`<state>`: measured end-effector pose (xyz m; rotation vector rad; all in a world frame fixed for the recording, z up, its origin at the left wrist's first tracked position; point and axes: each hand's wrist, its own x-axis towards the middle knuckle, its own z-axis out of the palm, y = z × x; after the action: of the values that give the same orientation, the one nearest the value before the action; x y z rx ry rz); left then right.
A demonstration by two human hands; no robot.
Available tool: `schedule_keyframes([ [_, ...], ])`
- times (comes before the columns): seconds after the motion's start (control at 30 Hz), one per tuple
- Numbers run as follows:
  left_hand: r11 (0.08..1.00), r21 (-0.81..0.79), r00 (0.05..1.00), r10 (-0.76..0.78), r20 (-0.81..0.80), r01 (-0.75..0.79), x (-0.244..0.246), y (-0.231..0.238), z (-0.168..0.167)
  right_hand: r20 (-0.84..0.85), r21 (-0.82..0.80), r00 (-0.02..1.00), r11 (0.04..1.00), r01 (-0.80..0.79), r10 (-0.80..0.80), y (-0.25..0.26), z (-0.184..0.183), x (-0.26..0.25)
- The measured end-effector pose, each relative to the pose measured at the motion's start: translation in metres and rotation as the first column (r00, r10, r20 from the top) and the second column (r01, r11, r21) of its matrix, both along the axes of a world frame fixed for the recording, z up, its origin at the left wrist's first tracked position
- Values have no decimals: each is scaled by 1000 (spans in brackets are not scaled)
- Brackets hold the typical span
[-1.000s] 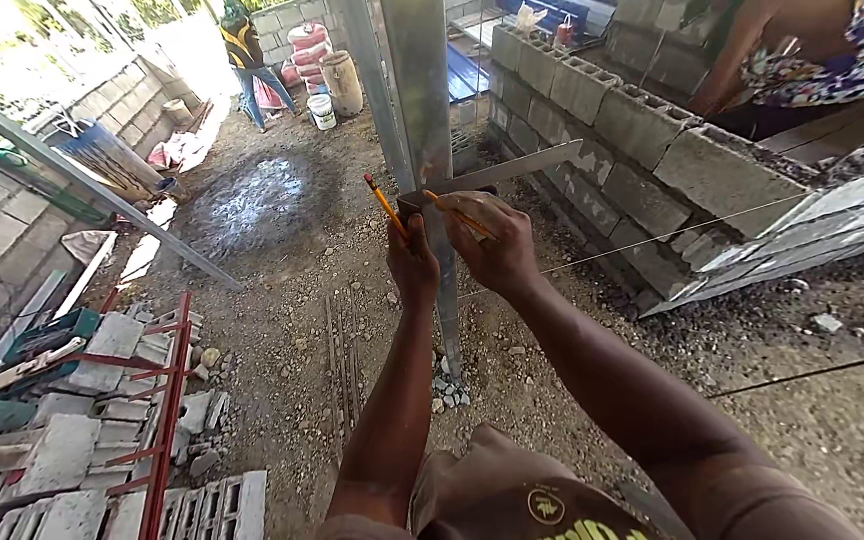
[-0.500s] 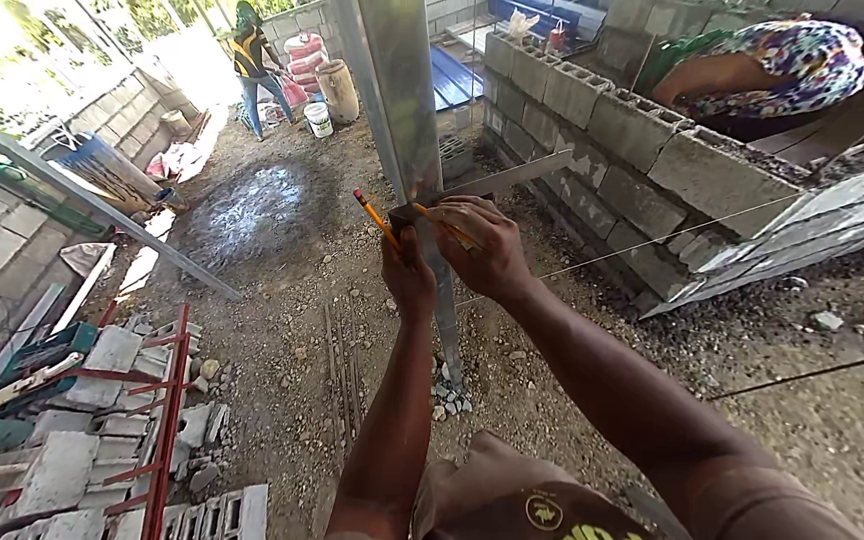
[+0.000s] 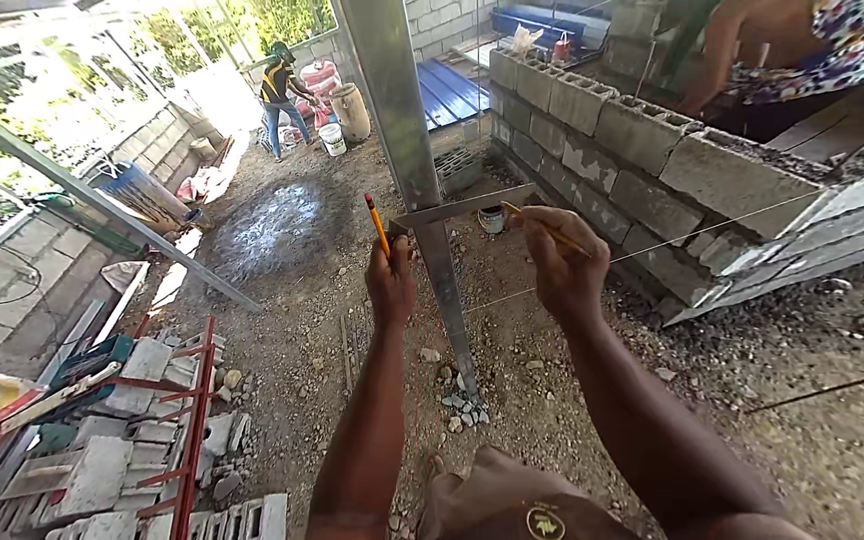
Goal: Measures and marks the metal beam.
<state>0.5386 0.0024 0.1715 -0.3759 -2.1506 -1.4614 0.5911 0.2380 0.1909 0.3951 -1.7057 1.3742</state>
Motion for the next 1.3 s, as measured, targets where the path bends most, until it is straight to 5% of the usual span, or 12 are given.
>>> schedule_keyframes([
  [0.1, 960, -252, 985, -151, -79, 126, 5, -53, 69, -6, -127, 1000, 992, 17, -18, 19, -7, 17],
  [0.2, 825, -562, 978, -160, -136, 57, 11, -85, 180, 49, -202, 999, 979, 27, -18, 18, -16, 25],
  [0.3, 635, -768, 975, -106, -195, -85, 17, -82, 281, 108, -181, 994, 983, 6, 13, -2, -20, 21],
  [0.4, 527, -838, 977, -58, -204, -143, 8, -64, 331, 76, -134, 996, 990, -33, 44, -30, -22, 10],
  [0.63, 406, -905, 981, -89, -173, -123, -21, -36, 344, 238, 33, 966, 995, 94, -99, -65, -5, -38],
  [0.8, 404, -904, 981, -70, -181, -139, -20, -31, 341, 246, 34, 966, 997, 75, -81, -89, 9, -54],
  [1.3, 478, -870, 956, -178, -233, -123, -38, -46, 340, 191, -206, 977, 977, -55, 95, -93, 1, -80],
])
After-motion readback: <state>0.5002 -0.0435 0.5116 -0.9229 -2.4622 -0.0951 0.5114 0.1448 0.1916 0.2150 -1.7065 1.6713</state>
